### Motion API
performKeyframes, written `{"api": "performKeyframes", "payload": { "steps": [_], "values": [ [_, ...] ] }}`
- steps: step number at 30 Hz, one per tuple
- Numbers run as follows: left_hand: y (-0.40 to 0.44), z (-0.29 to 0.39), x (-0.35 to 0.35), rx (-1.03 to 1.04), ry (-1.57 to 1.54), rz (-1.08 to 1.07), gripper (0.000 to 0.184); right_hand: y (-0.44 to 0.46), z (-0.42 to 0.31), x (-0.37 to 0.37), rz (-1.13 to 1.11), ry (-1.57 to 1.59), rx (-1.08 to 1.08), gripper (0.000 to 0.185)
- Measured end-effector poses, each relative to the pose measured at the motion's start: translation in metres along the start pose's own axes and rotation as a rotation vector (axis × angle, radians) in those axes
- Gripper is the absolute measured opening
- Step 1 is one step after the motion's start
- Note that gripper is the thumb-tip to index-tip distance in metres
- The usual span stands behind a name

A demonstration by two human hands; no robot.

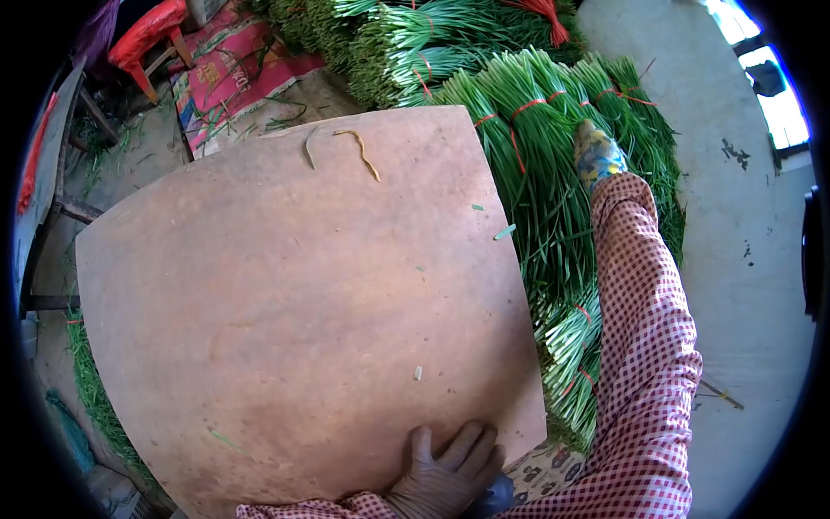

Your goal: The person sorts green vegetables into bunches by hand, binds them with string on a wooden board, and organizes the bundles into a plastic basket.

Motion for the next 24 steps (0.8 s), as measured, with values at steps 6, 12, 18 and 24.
{"api": "performKeyframes", "payload": {
  "steps": [6, 12, 18, 24],
  "values": [
    [-0.003, 0.005, 0.002, 0.01, 0.007, 0.025, 0.031, -0.024, -0.023, -0.019, 0.14, 0.141, -0.21, 0.049],
    [0.0, 0.005, -0.015, 0.007, 0.017, 0.066, 0.03, -0.008, -0.025, -0.001, -0.093, -0.005, -0.163, 0.031],
    [0.002, 0.007, -0.027, 0.042, -0.015, 0.118, 0.032, 0.002, -0.023, 0.02, -0.18, -0.144, -0.215, 0.033],
    [0.018, 0.013, -0.033, 0.026, -0.007, 0.085, 0.036, -0.001, -0.018, 0.038, -0.13, -0.085, -0.184, 0.036]
  ]
}}
Point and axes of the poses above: each hand's wrist, its own y-axis towards the middle knuckle, its own x-axis out of the palm, z = x × y, the point moved 8 cm from there along y, towards the middle knuckle, and after that the axes turned 8 degrees about -y, right-handed, at the moved point
